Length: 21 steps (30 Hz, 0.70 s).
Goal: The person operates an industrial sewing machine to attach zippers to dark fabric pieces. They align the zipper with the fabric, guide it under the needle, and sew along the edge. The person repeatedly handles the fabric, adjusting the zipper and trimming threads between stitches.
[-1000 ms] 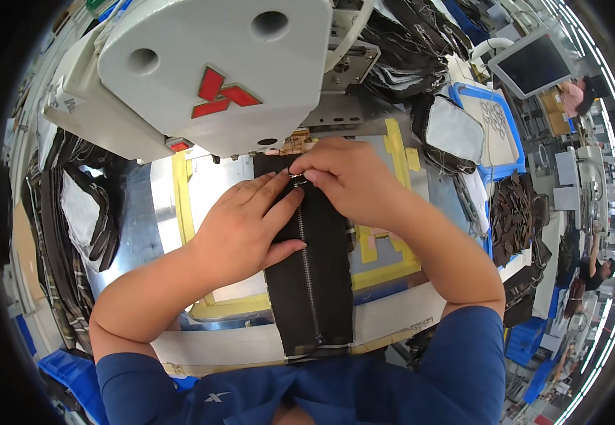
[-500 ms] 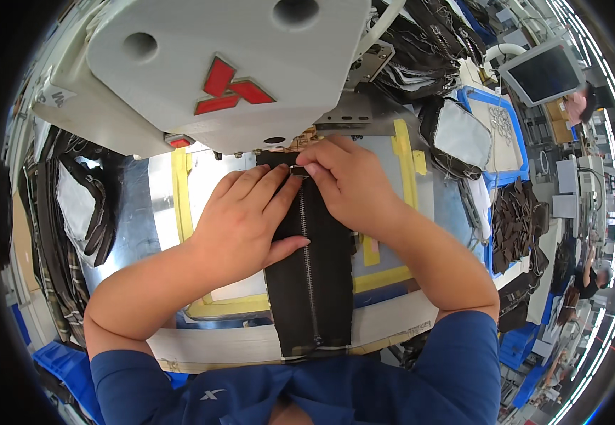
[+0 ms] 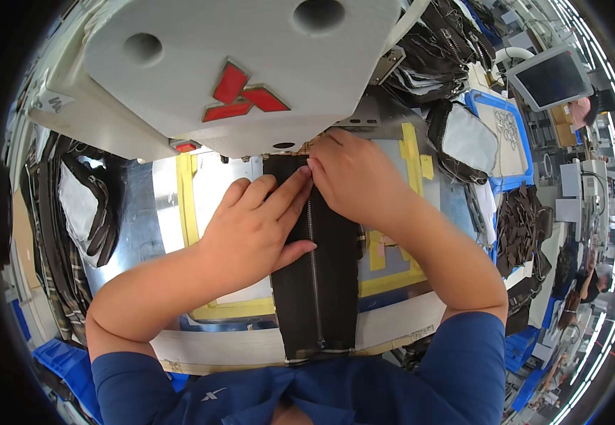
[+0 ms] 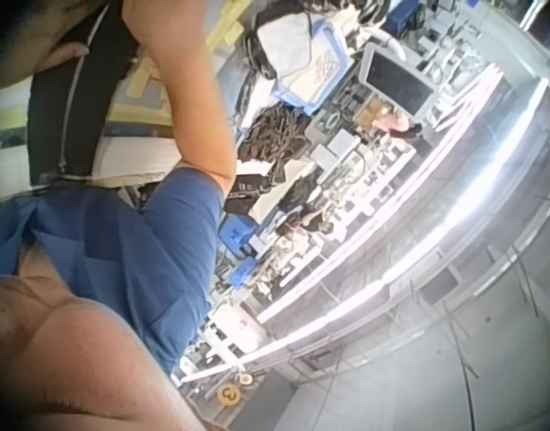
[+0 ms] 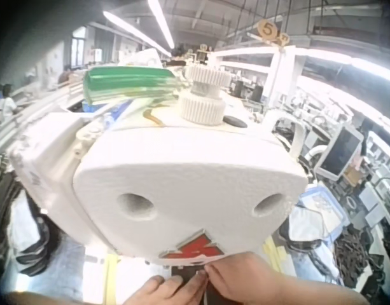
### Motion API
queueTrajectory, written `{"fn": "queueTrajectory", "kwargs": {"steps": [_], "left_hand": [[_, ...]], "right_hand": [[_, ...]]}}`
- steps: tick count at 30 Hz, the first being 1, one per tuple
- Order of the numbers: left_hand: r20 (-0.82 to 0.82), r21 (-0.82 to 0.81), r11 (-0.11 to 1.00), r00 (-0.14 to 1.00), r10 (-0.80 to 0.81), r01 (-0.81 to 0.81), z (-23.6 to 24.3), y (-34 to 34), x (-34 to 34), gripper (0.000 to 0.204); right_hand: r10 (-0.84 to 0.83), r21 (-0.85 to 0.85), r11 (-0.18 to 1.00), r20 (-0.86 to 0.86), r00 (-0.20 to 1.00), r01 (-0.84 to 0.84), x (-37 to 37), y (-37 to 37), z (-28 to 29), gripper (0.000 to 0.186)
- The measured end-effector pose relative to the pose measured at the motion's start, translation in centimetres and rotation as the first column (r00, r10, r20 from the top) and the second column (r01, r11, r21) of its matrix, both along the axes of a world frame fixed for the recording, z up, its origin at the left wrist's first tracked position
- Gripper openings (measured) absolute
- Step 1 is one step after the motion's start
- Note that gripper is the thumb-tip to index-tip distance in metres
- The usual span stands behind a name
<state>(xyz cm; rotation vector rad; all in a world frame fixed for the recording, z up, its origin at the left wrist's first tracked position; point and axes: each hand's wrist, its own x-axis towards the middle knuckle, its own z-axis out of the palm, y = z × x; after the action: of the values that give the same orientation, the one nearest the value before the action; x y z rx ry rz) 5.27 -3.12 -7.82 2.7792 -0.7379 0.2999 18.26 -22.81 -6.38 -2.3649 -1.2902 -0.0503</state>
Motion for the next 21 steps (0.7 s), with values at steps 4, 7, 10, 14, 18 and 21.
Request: {"fn": "queueTrajectory", "kwargs": {"steps": [4, 7, 10, 14, 18, 21], "left_hand": [[-0.015, 0.025, 1.000, 1.000, 0.015, -0.015, 0.4, 0.1, 0.3, 0.083], [-0.038, 0.001, 1.000, 0.999, 0.030, -0.030, 0.7, 0.1, 0.6, 0.085], [-0.079, -0.027, 0.999, 0.997, 0.025, -0.027, 0.8, 0.4, 0.9, 0.085], [-0.076, -0.077, 0.997, 0.997, 0.027, -0.032, 0.8, 0.3, 1.1, 0.080], [-0.078, -0.090, 0.995, 0.997, 0.025, -0.032, 0.9, 0.3, 1.2, 0.076], [-0.087, -0.094, 0.995, 0.996, 0.029, -0.037, 1.0, 0.3, 1.3, 0.075]], "right_hand": [[0.065, -0.115, 0.991, 0.004, 0.998, -0.064, 1.2, 0.5, 0.5, 0.014], [0.056, -0.086, 0.995, 0.043, 0.998, -0.052, 1.3, 0.9, 0.5, 0.019], [-0.054, -0.122, 0.992, -0.112, 0.992, 0.040, 1.1, 1.2, 1.3, 0.017], [-0.081, -0.067, 0.995, -0.057, 0.995, 0.077, -0.3, -0.2, 1.2, 0.014], [0.039, 0.004, 0.999, 0.128, 0.991, -0.040, -2.1, -1.9, 0.0, 0.020], [0.043, 0.036, 0.998, 0.164, 0.986, -0.049, -2.1, -1.8, -0.2, 0.021]]}}
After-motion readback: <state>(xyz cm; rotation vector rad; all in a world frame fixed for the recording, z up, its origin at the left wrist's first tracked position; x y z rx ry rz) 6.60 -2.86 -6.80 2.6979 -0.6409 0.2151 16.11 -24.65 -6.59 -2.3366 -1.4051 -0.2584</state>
